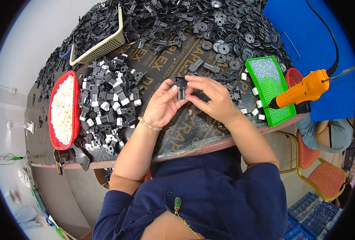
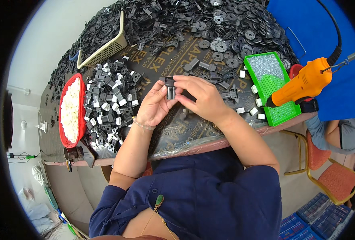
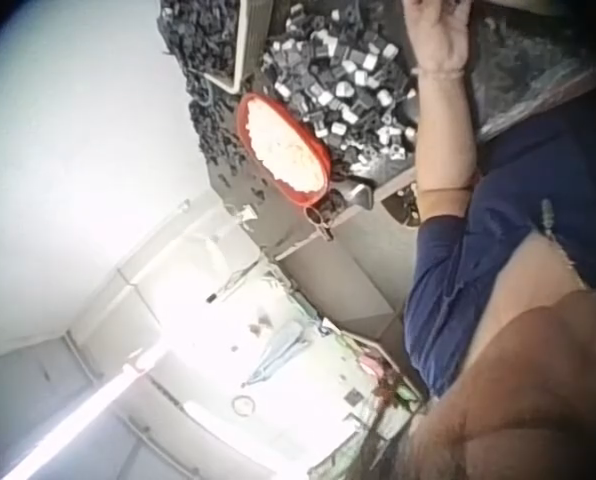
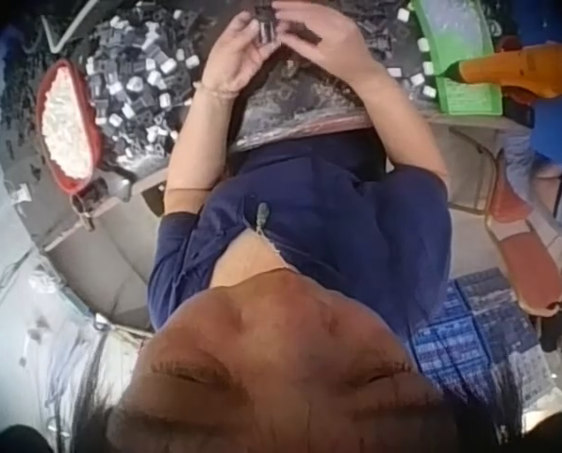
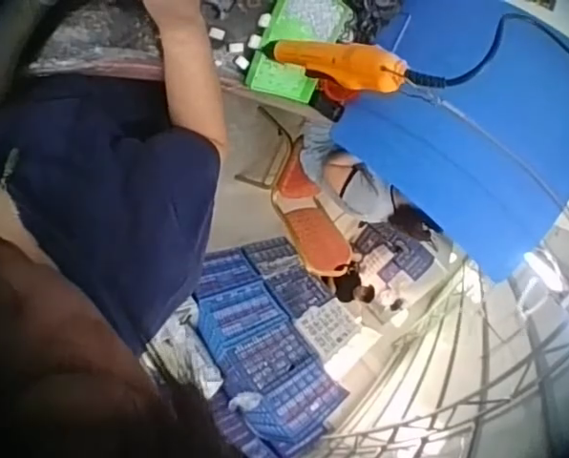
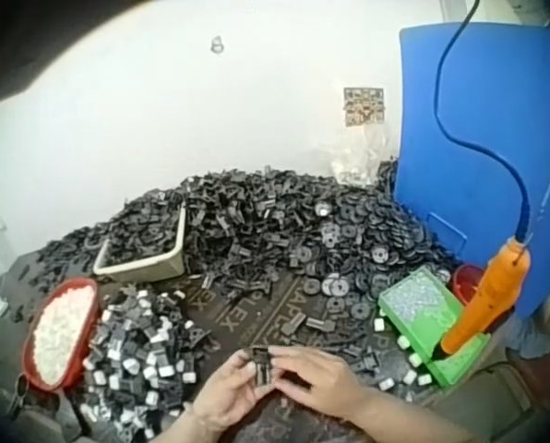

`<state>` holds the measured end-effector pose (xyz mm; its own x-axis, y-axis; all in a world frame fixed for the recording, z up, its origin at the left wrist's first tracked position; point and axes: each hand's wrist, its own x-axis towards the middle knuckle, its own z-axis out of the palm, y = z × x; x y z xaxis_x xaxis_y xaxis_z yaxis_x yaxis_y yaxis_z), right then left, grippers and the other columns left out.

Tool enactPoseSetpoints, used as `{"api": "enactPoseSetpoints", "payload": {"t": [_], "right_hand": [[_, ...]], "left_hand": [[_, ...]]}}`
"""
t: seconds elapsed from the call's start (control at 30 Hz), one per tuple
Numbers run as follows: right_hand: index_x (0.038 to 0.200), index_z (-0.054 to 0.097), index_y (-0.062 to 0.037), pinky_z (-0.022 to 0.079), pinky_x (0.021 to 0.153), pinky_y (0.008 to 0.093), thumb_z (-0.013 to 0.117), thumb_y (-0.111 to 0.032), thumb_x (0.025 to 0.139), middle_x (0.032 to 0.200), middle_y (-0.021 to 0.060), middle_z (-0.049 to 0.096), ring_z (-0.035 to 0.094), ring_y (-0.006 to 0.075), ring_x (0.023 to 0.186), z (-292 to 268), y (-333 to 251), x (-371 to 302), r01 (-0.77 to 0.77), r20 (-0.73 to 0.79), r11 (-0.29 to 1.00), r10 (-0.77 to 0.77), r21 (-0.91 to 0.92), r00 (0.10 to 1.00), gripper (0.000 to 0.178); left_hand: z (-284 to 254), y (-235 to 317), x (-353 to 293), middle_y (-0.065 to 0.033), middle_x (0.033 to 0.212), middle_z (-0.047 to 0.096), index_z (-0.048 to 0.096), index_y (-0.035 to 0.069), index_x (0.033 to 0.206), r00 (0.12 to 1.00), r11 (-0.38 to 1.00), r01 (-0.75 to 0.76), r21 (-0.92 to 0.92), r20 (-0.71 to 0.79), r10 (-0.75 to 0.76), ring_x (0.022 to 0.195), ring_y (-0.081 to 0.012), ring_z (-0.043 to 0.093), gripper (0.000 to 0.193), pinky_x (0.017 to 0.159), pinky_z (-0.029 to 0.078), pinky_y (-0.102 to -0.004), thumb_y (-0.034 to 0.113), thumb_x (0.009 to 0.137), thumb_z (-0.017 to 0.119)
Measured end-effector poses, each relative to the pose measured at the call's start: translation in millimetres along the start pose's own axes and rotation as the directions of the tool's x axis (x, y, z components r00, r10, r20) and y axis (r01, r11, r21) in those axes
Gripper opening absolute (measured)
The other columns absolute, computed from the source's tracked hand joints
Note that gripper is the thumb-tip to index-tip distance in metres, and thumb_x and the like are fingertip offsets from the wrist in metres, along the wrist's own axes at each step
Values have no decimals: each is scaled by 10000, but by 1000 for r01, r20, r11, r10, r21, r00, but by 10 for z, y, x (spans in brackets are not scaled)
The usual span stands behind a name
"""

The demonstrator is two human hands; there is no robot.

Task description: Assembling small plastic components by snapping white parts onto black base pieces at a factory workbench.

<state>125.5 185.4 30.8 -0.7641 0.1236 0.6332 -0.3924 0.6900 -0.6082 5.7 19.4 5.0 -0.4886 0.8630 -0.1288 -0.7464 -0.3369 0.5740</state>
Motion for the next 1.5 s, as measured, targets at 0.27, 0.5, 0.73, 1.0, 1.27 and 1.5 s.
{"api": "enactPoseSetpoints", "payload": {"t": [0.27, 0.5, 0.73, 1.0, 1.27, 1.5], "right_hand": [[877, 683, -42, 531, 752, 366, 809, -149, 770, 909, 97, 634, 636, 275, 843, -113, -29, 29, -132, 201, 983, 156, -129, 967, 196], [965, 668, -48, 531, 817, 420, 830, -236, 715, 965, 131, 639, 646, 331, 944, -156, -421, -234, -127, 737, 949, 306, -290, 603, 352], [946, 663, -53, 535, 789, 406, 792, -98, 732, 987, 88, 593, 635, 300, 963, -273, -327, -79, 4, 396, 975, 86, -223, 914, 255], [1090, 664, -33, 549, 917, 383, 765, 25, 751, 1211, 121, 629, 641, 319, 1104, -129, -163, 10, 62, 88, 988, -50, -141, 995, 359], [1272, 568, -31, 556, 974, 375, 755, 73, 760, 1372, 179, 560, 620, 324, 1195, -133, -154, 26, -53, 90, 998, 55, -27, 994, 555], [1249, 585, -17, 565, 957, 365, 747, 58, 779, 1348, 167, 571, 649, 308, 1144, -245, -155, 17, -132, 77, 989, 127, 64, 989, 503]], "left_hand": [[-66, 32, 60, -194, 1253, 614, 496, 35, 1253, 977, 990, -123, 66, -167, 132, 1175, -305, 627, 267, 1004, 547, -431, 53, 1000, 578], [-22, 45, 48, -176, 1232, 636, 522, 55, 1244, 973, 992, -119, 41, -193, 125, 1140, -289, 648, 254, 985, 551, -413, 78, 1000, 588], [34, 51, -17, -147, 1178, 673, 542, 97, 1250, 993, 988, -28, 150, -111, 45, 1001, -194, 673, 261, 845, 567, -329, 112, 999, 610], [84, -13, -54, -35, 1112, 690, 579, 76, 1295, 993, 981, 115, 157, -1, -117, 949, -117, 676, 316, 784, 572, -284, 136, 991, 641], [63, -77, -52, -42, 1129, 689, 577, 46, 1309, 994, 980, 106, 166, -17, -104, 947, -124, 679, 343, 789, 564, -278, 126, 984, 650], [29, -154, -74, -111, 1133, 682, 522, -42, 1341, 998, 815, 6, 579, 46, -39, 976, -151, 670, 380, 831, 538, -257, 51, 984, 613]]}}
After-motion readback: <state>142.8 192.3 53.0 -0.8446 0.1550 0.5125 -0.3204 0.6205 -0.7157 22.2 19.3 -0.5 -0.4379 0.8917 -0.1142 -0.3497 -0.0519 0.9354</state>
